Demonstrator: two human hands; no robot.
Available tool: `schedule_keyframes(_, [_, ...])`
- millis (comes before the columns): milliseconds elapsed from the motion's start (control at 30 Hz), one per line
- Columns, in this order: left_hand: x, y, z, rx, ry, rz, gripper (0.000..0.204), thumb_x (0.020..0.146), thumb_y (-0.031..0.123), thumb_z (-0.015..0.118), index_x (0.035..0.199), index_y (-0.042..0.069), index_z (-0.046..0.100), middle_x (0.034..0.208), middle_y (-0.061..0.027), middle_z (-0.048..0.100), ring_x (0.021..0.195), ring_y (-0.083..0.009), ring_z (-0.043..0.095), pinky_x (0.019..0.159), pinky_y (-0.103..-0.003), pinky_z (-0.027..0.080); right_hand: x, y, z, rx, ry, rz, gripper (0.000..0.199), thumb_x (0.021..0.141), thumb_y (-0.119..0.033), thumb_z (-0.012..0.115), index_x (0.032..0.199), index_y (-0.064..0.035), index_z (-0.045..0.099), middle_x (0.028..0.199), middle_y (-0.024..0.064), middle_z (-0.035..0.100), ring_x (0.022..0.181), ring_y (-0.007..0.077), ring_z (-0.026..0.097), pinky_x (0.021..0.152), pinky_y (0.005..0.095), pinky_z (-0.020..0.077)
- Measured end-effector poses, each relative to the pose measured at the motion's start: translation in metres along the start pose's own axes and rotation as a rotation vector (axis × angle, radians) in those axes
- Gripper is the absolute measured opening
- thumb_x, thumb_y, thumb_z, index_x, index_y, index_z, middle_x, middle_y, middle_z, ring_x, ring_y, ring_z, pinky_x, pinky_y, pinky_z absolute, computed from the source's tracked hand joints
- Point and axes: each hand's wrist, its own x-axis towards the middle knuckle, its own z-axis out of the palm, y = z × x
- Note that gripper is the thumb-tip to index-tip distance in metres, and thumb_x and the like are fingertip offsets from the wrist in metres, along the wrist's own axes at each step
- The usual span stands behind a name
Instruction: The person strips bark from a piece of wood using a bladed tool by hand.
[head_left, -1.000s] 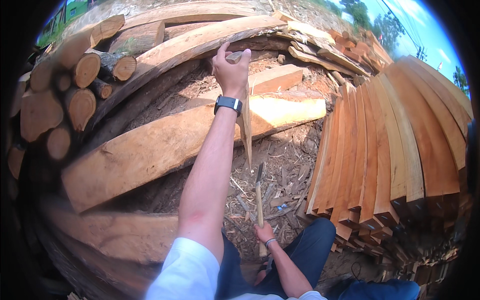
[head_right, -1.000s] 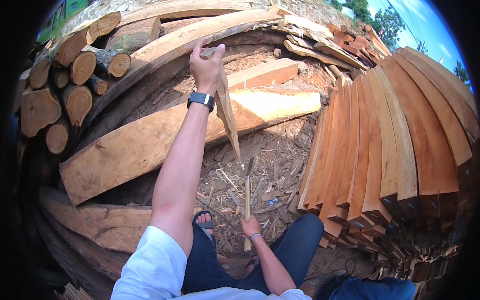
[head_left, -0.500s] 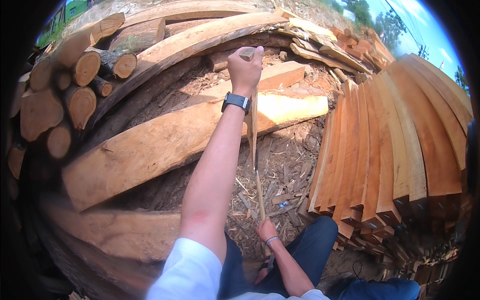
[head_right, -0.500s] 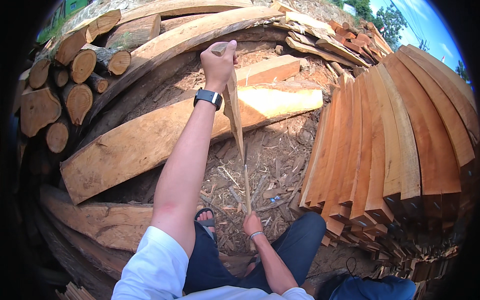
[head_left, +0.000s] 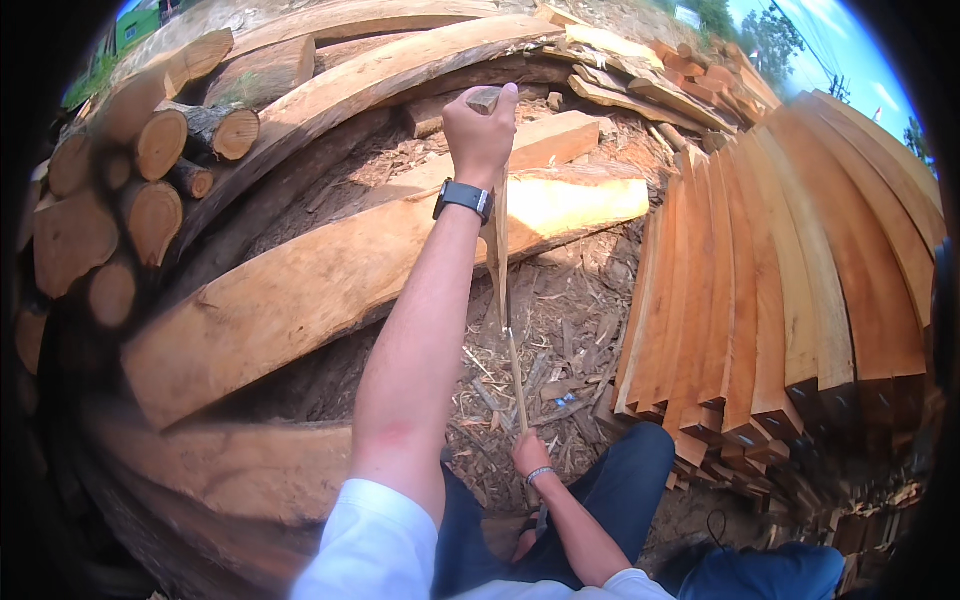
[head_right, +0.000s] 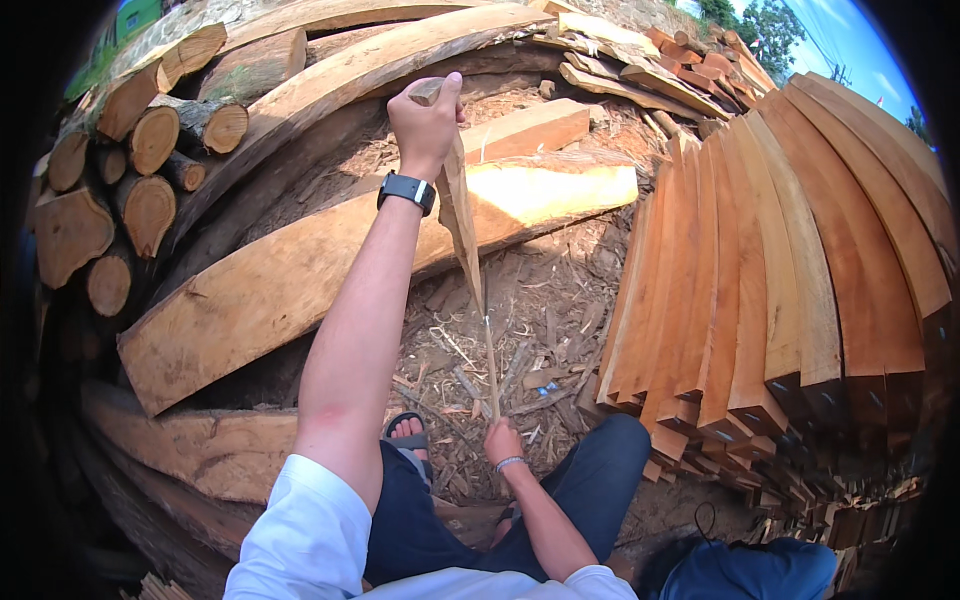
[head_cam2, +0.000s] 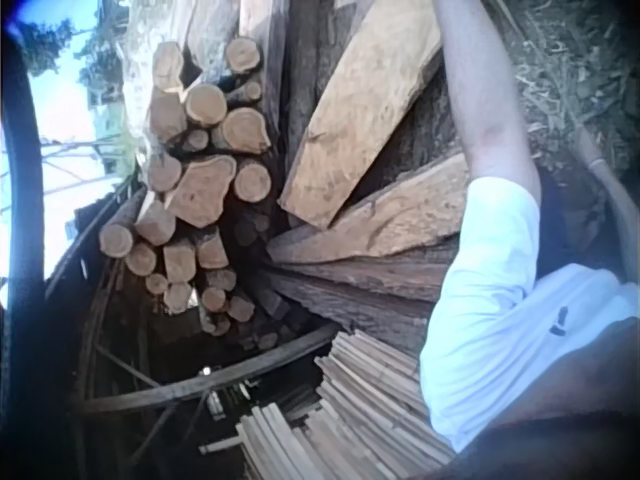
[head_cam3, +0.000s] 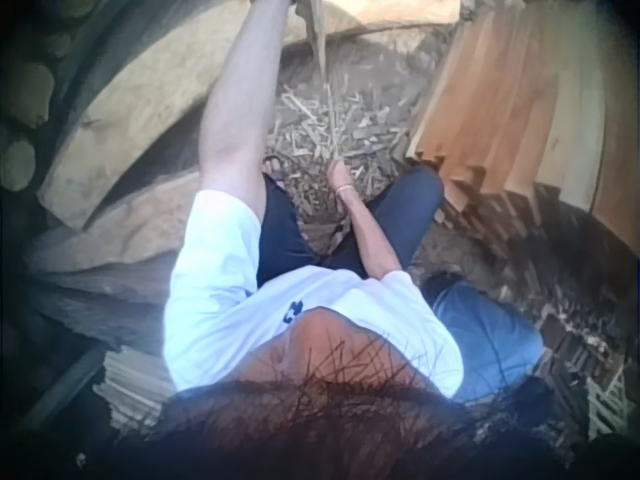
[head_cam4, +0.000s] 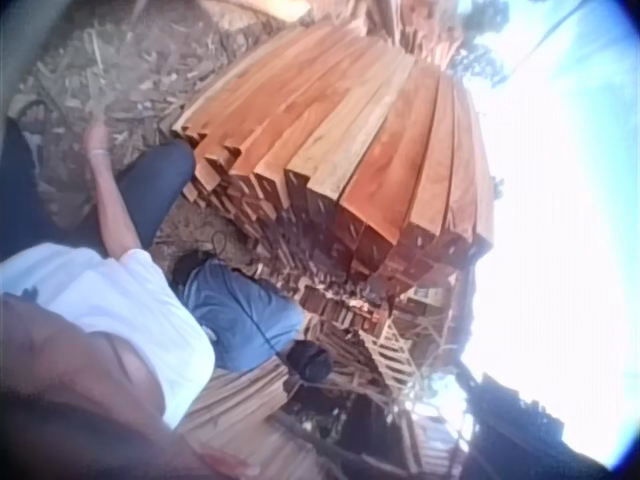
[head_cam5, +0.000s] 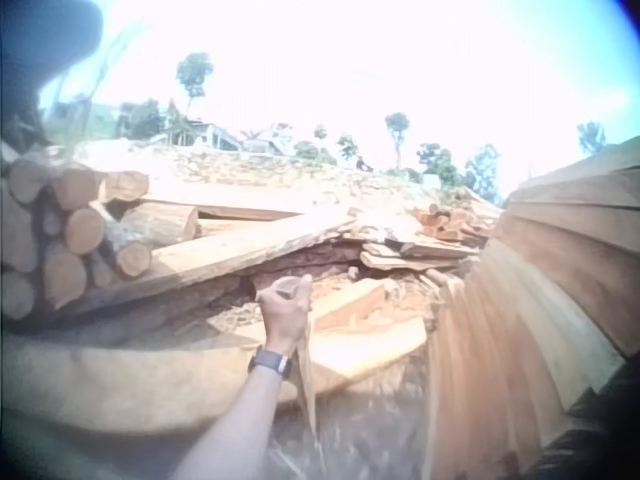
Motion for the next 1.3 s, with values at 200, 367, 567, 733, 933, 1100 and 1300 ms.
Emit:
schedule_keyframes(200, [0.005, -0.005, -0.023, 0.044, 0.007, 0.009, 0.025, 0.088, 0.017, 0.068, 0.070, -0.001, 0.065, 0.057, -0.0020, 0.060, 0.048, -0.0087, 0.056, 0.047, -0.024, 0.044, -0.007, -0.031, -0.009, 0.055, -0.007, -0.005, 0.030, 0.092, -0.022, 0.052, 0.102, 0.0064, 0.055, 0.086, 0.0355, 0.063, 0.087, 0.0509, 0.062, 0.079, 0.0558, 0.0504])
schedule_keyframes(367, [-0.001, 0.009, -0.006, 0.022, -0.029, -0.033, 0.025, 0.088, 0.017, 0.068, 0.072, -0.002, 0.065, 0.057, -0.0026, 0.060, 0.049, -0.0090, 0.056, 0.047, -0.024, 0.045, 0.008, 0.029, 0.027, -0.062, -0.116, -0.003, 0.026, 0.093, -0.022, 0.052, 0.097, 0.0040, 0.051, 0.077, 0.0343, 0.061, 0.078, 0.0514, 0.061, 0.071, 0.0582, 0.0486])
schedule_keyframes(567, [0.000, -0.011, -0.020, 0.072, 0.021, 0.043, 0.024, 0.087, 0.016, 0.069, 0.072, -0.002, 0.065, 0.058, -0.0041, 0.061, 0.049, -0.0098, 0.058, 0.046, -0.025, 0.046, -0.004, -0.024, 0.002, 0.108, 0.058, 0.045, 0.032, 0.092, -0.025, 0.052, 0.101, 0.0044, 0.058, 0.087, 0.0331, 0.064, 0.088, 0.0498, 0.063, 0.081, 0.0549, 0.0511])
schedule_keyframes(733, [-0.007, 0.010, 0.004, 0.000, -0.022, -0.033, 0.025, 0.087, 0.017, 0.068, 0.072, -0.002, 0.065, 0.058, -0.0040, 0.062, 0.049, -0.0097, 0.059, 0.047, -0.025, 0.046, -0.001, 0.019, 0.016, -0.037, -0.123, 0.043, 0.034, 0.091, -0.026, 0.055, 0.098, 0.0062, 0.058, 0.085, 0.0349, 0.063, 0.086, 0.0501, 0.062, 0.077, 0.0561, 0.0500])
schedule_keyframes(933, [-0.002, 0.000, -0.002, 0.039, 0.011, 0.068, 0.025, 0.087, 0.016, 0.068, 0.071, -0.002, 0.066, 0.057, -0.0030, 0.061, 0.049, -0.0089, 0.058, 0.047, -0.024, 0.046, -0.008, -0.027, -0.009, 0.129, 0.122, 0.010, 0.032, 0.090, -0.024, 0.053, 0.100, 0.0070, 0.058, 0.086, 0.0327, 0.064, 0.089, 0.0486, 0.063, 0.080, 0.0531, 0.0514])
schedule_keyframes(1100, [-0.005, 0.003, 0.008, 0.020, -0.010, 0.039, 0.025, 0.087, 0.016, 0.068, 0.071, -0.002, 0.065, 0.057, -0.0034, 0.061, 0.048, -0.0089, 0.058, 0.045, -0.024, 0.044, -0.002, 0.025, 0.023, 0.002, -0.025, 0.010, 0.031, 0.092, -0.025, 0.052, 0.096, 0.0063, 0.055, 0.081, 0.0344, 0.062, 0.083, 0.0517, 0.061, 0.075, 0.0556, 0.0499])
schedule_keyframes(1300, [-0.004, 0.001, -0.010, 0.101, -0.004, 0.060, 0.026, 0.086, 0.018, 0.069, 0.071, -0.002, 0.065, 0.056, -0.0033, 0.062, 0.048, -0.0094, 0.059, 0.046, -0.024, 0.045, -0.004, -0.016, 0.011, 0.082, 0.037, 0.000, 0.032, 0.093, -0.025, 0.053, 0.098, 0.0066, 0.056, 0.082, 0.0324, 0.063, 0.083, 0.0499, 0.062, 0.076, 0.0547, 0.0506])
